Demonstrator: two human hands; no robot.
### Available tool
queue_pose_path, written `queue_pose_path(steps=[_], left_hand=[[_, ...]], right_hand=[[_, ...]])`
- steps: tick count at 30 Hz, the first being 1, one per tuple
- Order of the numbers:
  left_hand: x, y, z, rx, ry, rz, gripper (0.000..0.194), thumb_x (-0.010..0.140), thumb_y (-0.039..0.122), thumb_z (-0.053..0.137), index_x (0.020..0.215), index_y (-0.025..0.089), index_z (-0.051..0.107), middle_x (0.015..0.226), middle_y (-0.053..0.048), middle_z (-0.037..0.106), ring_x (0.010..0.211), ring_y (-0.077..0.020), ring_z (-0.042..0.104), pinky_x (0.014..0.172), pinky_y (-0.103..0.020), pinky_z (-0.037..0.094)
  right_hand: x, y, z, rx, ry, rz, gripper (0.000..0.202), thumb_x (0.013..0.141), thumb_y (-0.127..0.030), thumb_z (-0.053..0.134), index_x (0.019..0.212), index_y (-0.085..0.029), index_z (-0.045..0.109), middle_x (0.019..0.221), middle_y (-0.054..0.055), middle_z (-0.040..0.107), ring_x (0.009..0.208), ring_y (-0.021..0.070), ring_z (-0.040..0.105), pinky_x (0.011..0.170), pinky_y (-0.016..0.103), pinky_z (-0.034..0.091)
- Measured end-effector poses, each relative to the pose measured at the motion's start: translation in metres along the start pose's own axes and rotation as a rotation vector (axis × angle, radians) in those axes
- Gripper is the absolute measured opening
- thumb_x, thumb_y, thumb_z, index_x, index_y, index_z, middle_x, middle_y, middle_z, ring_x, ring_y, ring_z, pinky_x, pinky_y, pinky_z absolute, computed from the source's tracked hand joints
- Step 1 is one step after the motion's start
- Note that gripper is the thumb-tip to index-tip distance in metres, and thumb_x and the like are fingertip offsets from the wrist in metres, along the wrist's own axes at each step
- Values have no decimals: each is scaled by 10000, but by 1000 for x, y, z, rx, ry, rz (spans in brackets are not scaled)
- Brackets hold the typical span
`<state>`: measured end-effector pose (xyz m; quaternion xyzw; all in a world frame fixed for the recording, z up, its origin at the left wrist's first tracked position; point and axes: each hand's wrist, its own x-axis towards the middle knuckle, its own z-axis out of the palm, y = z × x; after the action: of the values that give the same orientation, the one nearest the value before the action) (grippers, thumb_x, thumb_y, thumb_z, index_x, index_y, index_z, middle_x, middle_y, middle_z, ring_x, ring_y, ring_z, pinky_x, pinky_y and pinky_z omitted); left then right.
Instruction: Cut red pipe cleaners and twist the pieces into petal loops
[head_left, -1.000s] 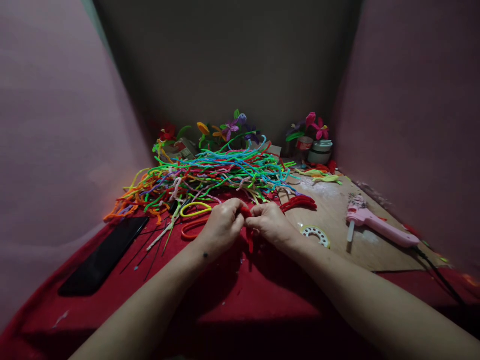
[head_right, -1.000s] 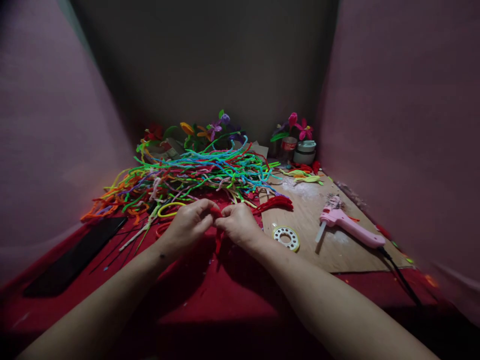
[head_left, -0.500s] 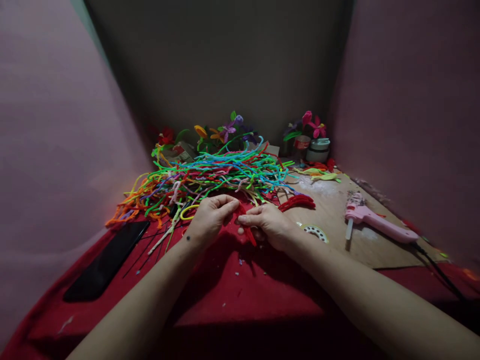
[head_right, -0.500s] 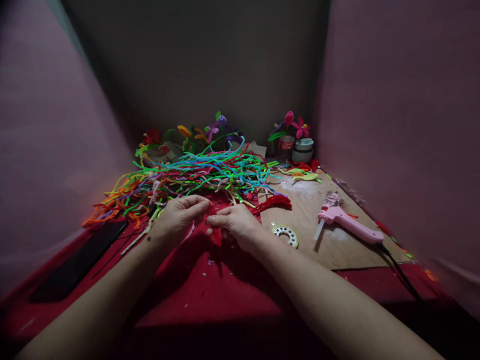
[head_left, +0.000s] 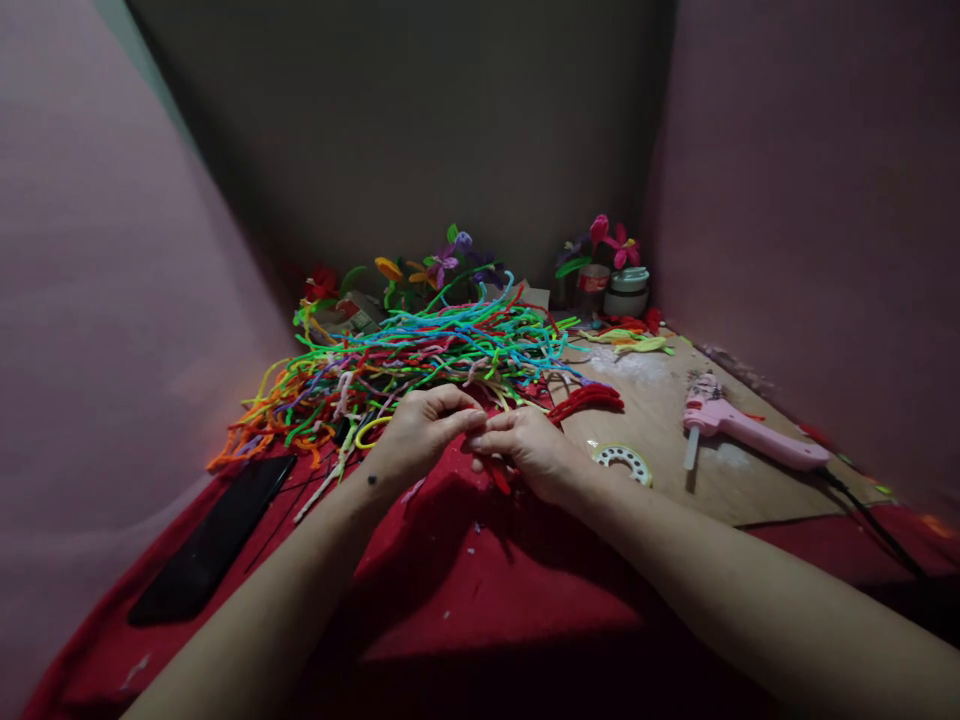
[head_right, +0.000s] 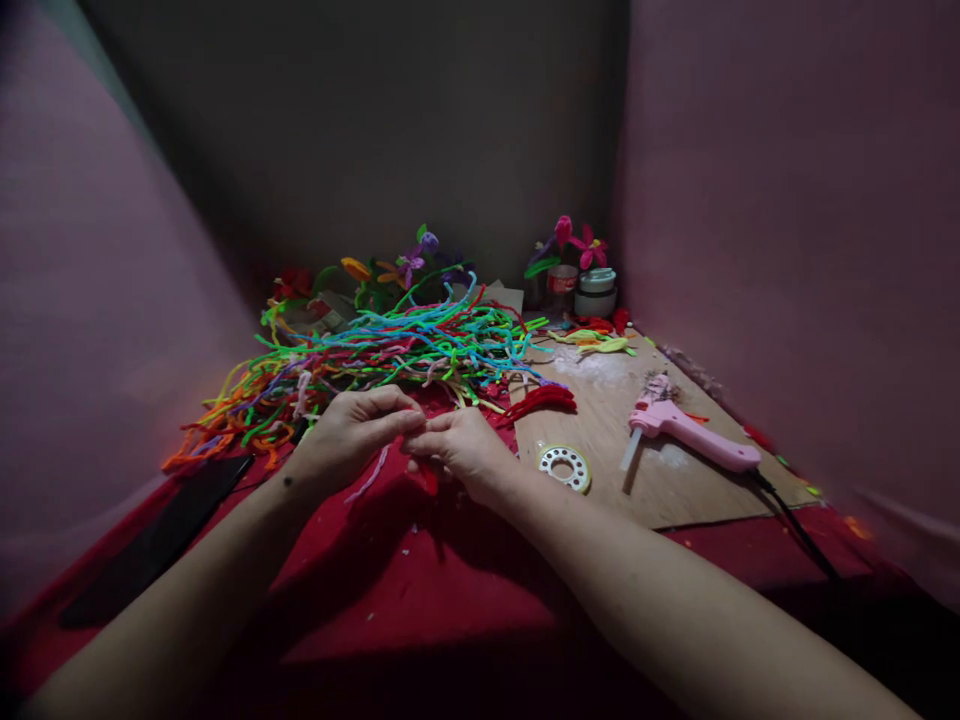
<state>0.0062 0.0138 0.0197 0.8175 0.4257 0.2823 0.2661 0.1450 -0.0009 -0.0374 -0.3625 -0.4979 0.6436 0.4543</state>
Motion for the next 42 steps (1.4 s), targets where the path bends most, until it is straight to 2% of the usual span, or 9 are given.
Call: queue_pose_path(steps=[4,6,8,13,17,25,34,38,42], left_hand=[[3,-7,6,408,83,240,192,779,245,481,660,173,614,686,-25,561,627,-122,485,601,-232,352],[6,-8,9,485,97,278,196,780,251,482,655,174,613,700,-33,556,628,-124,474,601,-237,343],[8,-8,9,385,105,220,195,773,251,493,650,163,616,697,-35,561,640,-124,483,616,-238,351],[7,-12,6,-293,35,-132,248,760,358,523,815,150,646,633,0,562,520,-85,435,510,-214,328],[4,-21,8,-541,-16,-212,273,690,358,620,827,126,657,615,4,553,499,-68,408,496,-208,313],[2,-27,18,-693,102,-239,209,667,325,664,749,135,634,543,31,524,454,-53,409,475,-200,309],[-5,-6,24,-527,255,-191,155,699,294,628,690,140,610,493,53,493,446,-53,374,446,-194,294],[-3,-16,26,-762,185,-267,244,718,365,617,819,146,587,598,37,519,469,-52,424,438,-180,320],[-5,-23,28,-737,10,-289,228,708,336,639,690,121,567,579,25,516,476,-45,439,457,-174,340]], right_hand=[[2,2,0,-41,36,-38,104,594,-150,559,505,-120,602,351,-36,466,307,48,305,350,213,180],[3,2,-1,-45,52,-33,82,585,-139,564,513,-122,599,373,-29,498,314,50,329,354,210,199],[4,3,-2,-25,71,-25,86,593,-155,579,512,-128,583,405,-20,528,327,54,362,363,206,223],[2,-2,-2,11,106,-52,187,626,-238,623,486,-129,563,370,-36,475,335,49,344,375,204,213],[0,-7,0,47,63,6,173,608,-237,639,498,-131,559,388,-38,488,341,49,342,383,209,214],[6,3,-7,135,-77,-116,270,714,-354,601,585,-117,589,515,-8,551,392,56,419,418,210,280],[4,-1,-5,97,-19,-120,255,659,-334,655,545,-118,581,497,-14,540,396,50,389,420,219,245],[5,-2,-4,113,118,-195,266,632,-339,673,526,-125,556,446,-52,451,398,39,311,428,229,187],[6,-3,-4,189,228,-207,242,574,-334,702,609,-119,596,451,-66,443,414,38,293,435,223,186]])
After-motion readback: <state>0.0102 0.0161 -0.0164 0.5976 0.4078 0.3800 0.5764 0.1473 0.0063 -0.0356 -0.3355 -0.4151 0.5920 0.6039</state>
